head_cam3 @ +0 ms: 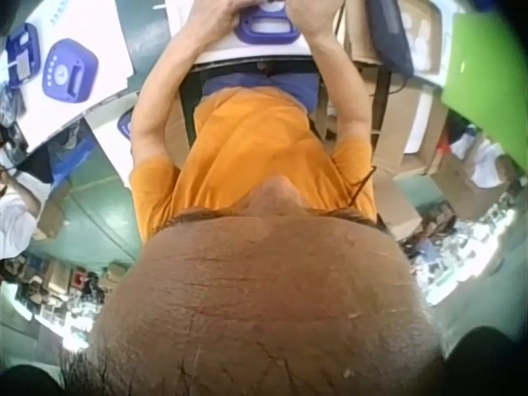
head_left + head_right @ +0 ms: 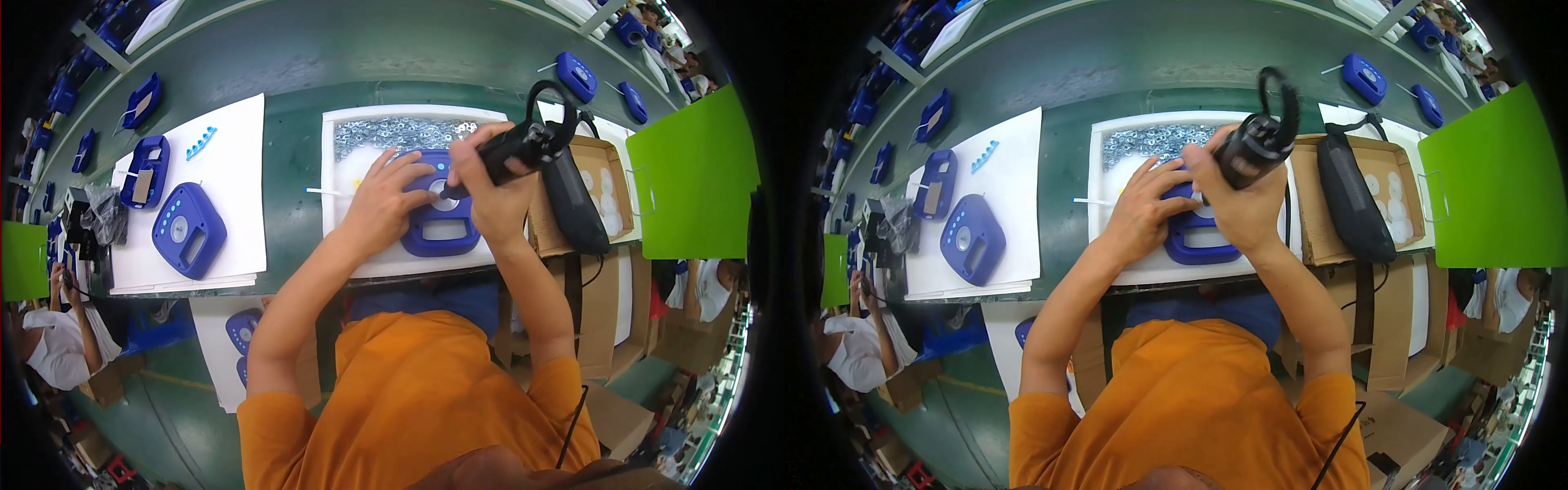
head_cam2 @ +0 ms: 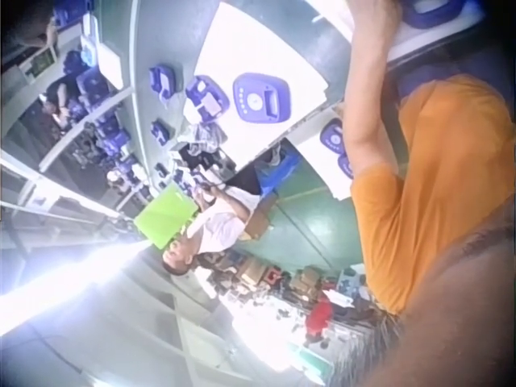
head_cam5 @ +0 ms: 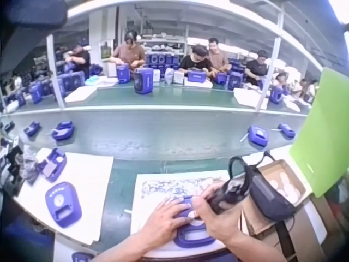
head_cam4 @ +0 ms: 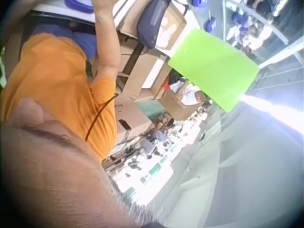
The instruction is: The person assembles blue plastic device components by hand, securing internal components and small plastic parts into a blue plastic device housing with screws using an electric screwdriver.
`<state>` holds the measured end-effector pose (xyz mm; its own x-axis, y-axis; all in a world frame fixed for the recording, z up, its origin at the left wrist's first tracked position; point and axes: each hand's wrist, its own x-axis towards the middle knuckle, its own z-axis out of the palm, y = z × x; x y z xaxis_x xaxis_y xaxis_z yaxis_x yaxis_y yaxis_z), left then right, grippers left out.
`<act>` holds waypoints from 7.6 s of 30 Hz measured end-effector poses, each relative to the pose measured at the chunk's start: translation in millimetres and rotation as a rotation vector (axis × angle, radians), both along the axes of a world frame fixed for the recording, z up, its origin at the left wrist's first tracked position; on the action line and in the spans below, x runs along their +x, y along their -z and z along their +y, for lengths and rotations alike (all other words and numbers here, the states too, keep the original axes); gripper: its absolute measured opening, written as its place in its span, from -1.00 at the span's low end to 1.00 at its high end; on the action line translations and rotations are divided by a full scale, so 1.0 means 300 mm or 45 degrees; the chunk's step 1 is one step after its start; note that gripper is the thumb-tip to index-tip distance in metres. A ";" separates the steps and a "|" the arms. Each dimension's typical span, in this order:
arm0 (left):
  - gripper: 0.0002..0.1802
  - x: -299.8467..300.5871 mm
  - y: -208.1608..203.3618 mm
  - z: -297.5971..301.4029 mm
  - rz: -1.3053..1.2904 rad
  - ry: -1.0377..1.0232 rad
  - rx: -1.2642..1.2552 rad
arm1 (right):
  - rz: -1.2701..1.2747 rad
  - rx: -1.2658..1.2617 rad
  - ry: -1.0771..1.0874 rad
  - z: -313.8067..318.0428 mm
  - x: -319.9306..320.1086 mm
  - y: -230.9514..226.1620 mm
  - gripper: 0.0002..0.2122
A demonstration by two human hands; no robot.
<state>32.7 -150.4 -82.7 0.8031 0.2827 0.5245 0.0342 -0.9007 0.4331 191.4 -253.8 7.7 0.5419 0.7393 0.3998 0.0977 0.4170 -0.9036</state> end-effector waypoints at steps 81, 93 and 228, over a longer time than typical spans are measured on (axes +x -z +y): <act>-0.67 -0.097 -0.345 -0.059 0.308 0.218 -0.096 | -0.789 -0.128 0.784 -0.051 0.325 0.281 -0.94; -0.50 0.342 -0.145 0.622 0.102 -0.463 0.300 | -0.823 -0.096 0.730 -0.053 0.294 0.283 -0.92; -0.40 -0.151 -0.712 0.049 -0.942 1.612 -1.671 | -0.750 -0.561 0.489 -0.063 0.396 0.356 -0.91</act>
<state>-12.6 -135.8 130.8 0.5810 0.2472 0.7755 -0.7320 0.5752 0.3651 310.1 -272.5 -99.2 0.5809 0.7008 0.4140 0.6694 -0.1219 -0.7328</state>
